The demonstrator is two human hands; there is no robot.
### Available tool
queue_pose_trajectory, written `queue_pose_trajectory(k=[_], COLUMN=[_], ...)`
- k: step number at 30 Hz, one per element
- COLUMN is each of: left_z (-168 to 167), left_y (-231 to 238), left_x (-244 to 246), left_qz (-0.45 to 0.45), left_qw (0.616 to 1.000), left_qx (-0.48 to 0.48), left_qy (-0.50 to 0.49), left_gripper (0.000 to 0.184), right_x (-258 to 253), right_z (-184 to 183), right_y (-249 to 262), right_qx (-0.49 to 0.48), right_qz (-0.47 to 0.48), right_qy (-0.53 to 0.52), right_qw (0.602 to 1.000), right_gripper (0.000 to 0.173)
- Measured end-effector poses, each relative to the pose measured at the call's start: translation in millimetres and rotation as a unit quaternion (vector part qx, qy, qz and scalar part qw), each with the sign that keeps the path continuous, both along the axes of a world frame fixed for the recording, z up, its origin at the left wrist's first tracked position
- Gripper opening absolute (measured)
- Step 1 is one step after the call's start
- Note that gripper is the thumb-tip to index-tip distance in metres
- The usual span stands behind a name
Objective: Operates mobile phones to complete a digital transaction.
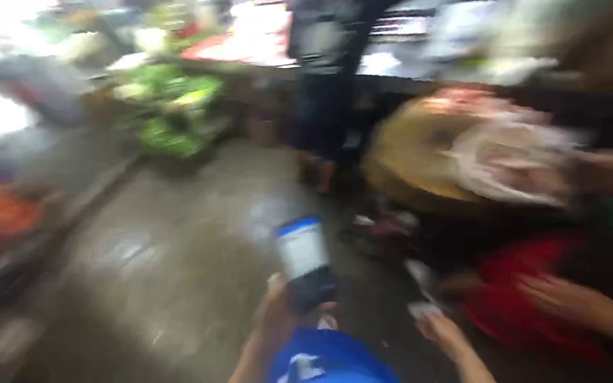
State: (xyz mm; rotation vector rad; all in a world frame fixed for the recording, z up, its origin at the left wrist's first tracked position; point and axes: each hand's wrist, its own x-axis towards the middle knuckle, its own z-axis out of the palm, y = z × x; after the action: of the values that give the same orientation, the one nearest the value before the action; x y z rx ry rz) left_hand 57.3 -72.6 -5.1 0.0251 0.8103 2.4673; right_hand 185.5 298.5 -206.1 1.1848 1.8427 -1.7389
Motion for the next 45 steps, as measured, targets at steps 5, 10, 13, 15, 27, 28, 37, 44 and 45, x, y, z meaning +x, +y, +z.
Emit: queue_pose_trajectory(k=[5, 10, 13, 15, 27, 28, 37, 44, 45], left_z=[-30.6, -18.1, -12.3, -11.6, -2.2, -0.4, -0.6, 2.2, 4.2], left_y=[-28.8, -15.1, 3.2, 14.0, 69.2, 72.3, 88.4, 91.4, 93.2], left_x=[-15.7, -17.8, -27.2, -33.1, -91.0, -94.2, -114.0, -130.8, -132.6], left_qz=[-0.072, -0.139, -0.181, -0.203, -0.204, -0.201, -0.181, -0.140, -0.135], left_qw=[0.994, 0.986, 0.978, 0.971, 0.966, 0.966, 0.972, 0.981, 0.982], left_qx=[0.035, 0.022, 0.074, 0.104, 0.121, 0.123, 0.116, 0.096, 0.085], left_qy=[0.080, 0.085, 0.077, 0.071, 0.106, 0.109, 0.098, 0.096, 0.102], left_gripper=[0.080, 0.077, 0.077, 0.078, 0.083, 0.082, 0.086, 0.100, 0.102], right_x=[-62.3, -56.0, -64.9, -83.0, -122.3, -124.2, -133.4, -98.7, -91.0], right_z=[64.6, 89.3, 113.3, 138.5, 198.9, 201.7, 205.2, 203.8, 203.6], right_y=[12.9, 1.6, 14.5, 22.5, 19.4, 18.7, 16.3, -25.2, -36.3], right_qx=[-0.091, -0.210, -0.227, -0.224, -0.321, -0.323, -0.350, -0.363, -0.369], right_qz=[-0.260, -0.400, -0.397, -0.385, -0.415, -0.419, -0.417, -0.325, -0.318], right_qy=[0.187, 0.309, 0.391, 0.396, 0.315, 0.312, 0.358, 0.452, 0.444], right_qw=[0.943, 0.837, 0.798, 0.803, 0.791, 0.789, 0.758, 0.747, 0.752], right_gripper=[0.050, 0.066, 0.077, 0.078, 0.075, 0.072, 0.060, 0.057, 0.055])
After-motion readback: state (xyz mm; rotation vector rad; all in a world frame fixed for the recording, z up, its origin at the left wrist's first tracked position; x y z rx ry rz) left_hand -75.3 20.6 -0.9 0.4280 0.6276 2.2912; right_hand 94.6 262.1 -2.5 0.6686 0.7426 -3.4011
